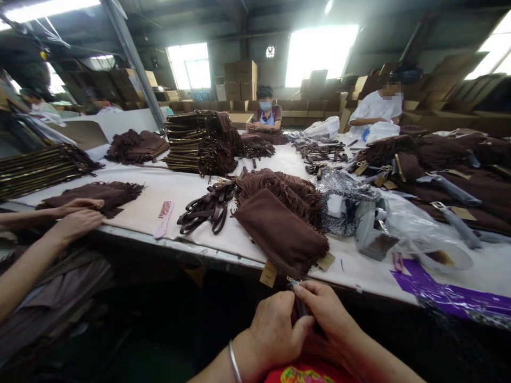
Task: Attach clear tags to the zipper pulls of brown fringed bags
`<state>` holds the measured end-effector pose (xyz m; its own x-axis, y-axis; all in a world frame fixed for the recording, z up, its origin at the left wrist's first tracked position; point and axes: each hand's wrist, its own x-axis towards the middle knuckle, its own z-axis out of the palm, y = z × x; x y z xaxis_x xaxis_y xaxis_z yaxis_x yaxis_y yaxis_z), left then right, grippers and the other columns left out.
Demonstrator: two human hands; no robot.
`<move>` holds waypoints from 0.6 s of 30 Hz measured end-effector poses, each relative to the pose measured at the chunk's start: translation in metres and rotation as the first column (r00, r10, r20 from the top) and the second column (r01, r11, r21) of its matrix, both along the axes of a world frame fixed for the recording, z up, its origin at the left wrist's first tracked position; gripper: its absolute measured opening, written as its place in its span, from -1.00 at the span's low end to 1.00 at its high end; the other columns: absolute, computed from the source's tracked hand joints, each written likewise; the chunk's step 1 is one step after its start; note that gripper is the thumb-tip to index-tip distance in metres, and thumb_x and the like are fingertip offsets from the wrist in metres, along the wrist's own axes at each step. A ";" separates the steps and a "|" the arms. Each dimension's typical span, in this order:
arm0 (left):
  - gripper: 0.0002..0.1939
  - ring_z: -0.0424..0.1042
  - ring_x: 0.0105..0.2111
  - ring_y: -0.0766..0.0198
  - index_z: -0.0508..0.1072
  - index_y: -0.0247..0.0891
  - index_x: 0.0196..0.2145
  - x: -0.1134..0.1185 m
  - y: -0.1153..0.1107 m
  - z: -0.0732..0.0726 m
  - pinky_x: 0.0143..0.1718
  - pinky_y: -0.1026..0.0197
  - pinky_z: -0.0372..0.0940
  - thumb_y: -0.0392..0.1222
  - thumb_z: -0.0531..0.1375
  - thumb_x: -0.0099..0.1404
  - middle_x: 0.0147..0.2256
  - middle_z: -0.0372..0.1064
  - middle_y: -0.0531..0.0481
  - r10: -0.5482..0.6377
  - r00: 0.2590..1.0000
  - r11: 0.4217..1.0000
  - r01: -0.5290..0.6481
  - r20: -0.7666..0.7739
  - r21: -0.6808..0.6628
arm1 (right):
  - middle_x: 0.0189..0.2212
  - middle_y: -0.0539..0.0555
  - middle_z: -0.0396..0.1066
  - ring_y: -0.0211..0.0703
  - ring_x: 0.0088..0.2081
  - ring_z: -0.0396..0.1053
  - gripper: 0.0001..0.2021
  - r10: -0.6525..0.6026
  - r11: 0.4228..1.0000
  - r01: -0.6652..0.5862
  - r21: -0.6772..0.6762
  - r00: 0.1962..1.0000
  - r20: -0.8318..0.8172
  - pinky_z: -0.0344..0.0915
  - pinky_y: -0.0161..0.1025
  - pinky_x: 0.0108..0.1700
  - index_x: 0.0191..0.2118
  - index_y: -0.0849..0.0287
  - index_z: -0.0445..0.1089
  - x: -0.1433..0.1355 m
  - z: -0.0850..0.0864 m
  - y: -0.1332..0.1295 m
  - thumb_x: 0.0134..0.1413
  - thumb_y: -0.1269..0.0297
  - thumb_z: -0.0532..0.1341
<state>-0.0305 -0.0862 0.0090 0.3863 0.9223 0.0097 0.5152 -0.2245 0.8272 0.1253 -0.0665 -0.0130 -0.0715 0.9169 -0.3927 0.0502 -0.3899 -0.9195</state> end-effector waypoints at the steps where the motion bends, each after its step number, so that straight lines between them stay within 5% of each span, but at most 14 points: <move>1: -0.73 0.38 -0.38 0.17 0.45 -0.25 -0.35 -0.003 0.003 -0.001 -0.35 0.19 0.19 0.02 0.15 0.26 -0.38 0.44 -0.11 0.034 0.999 0.998 -0.032 0.040 -0.045 | -0.55 0.02 0.43 -0.24 -0.50 0.32 -0.66 -0.018 0.999 0.015 -0.051 0.998 -0.053 0.21 -0.32 -0.45 -0.42 0.25 0.44 0.000 -0.002 -0.001 -0.06 0.01 0.31; 3: -0.69 0.32 -0.48 0.26 0.41 -0.25 -0.46 -0.007 0.011 -0.007 -0.43 0.23 0.17 0.02 0.11 0.27 -0.50 0.36 -0.03 0.190 0.971 0.963 -0.155 0.144 -0.222 | -0.56 0.00 0.41 -0.29 -0.56 0.29 -0.66 -0.060 0.990 0.037 -0.140 0.985 -0.164 0.18 -0.36 -0.52 -0.42 0.24 0.39 -0.001 -0.005 -0.004 -0.09 0.01 0.33; 5: -0.72 0.24 -0.57 0.32 0.37 -0.26 -0.46 -0.008 0.019 -0.015 -0.53 0.27 0.14 0.00 0.11 0.25 -0.57 0.25 0.05 0.359 0.906 0.851 -0.220 0.223 -0.477 | -0.58 -0.04 0.37 -0.36 -0.60 0.24 -0.67 -0.105 0.979 0.054 -0.198 0.960 -0.258 0.12 -0.41 -0.57 -0.43 0.23 0.35 -0.003 -0.007 -0.007 -0.12 0.05 0.37; 9: -0.72 0.15 -0.62 0.40 0.38 -0.28 -0.26 -0.006 0.027 -0.031 -0.65 0.35 0.05 -0.05 0.18 0.13 -0.52 0.21 0.11 0.477 0.803 0.652 -0.050 0.358 -0.756 | -0.58 -0.12 0.28 -0.47 -0.65 0.13 -0.67 -0.151 0.956 0.021 -0.292 0.890 -0.430 0.02 -0.47 -0.63 -0.38 0.21 0.31 -0.003 -0.005 -0.008 -0.13 0.13 0.41; 12: -0.67 0.09 -0.64 0.44 0.38 -0.29 -0.21 -0.003 0.027 -0.040 -0.65 0.36 0.04 -0.07 0.23 0.08 -0.56 0.17 0.16 0.513 0.745 0.623 0.019 0.427 -0.782 | -0.59 -0.14 0.24 -0.51 -0.67 0.05 -0.67 -0.162 0.938 -0.020 -0.347 0.859 -0.486 -0.07 -0.50 -0.66 -0.33 0.21 0.30 0.001 -0.003 -0.005 -0.07 0.13 0.40; 18: -0.81 0.07 -0.68 0.45 0.30 -0.26 -0.46 -0.003 0.028 -0.047 -0.65 0.34 0.01 -0.09 0.20 0.11 -0.64 0.10 0.18 0.536 0.740 0.681 -0.094 0.406 -0.727 | -0.61 -0.16 0.18 -0.55 -0.70 -0.05 -0.73 -0.163 0.920 -0.077 -0.383 0.815 -0.555 -0.18 -0.52 -0.67 -0.32 0.22 0.31 0.007 -0.001 -0.001 -0.01 0.19 0.37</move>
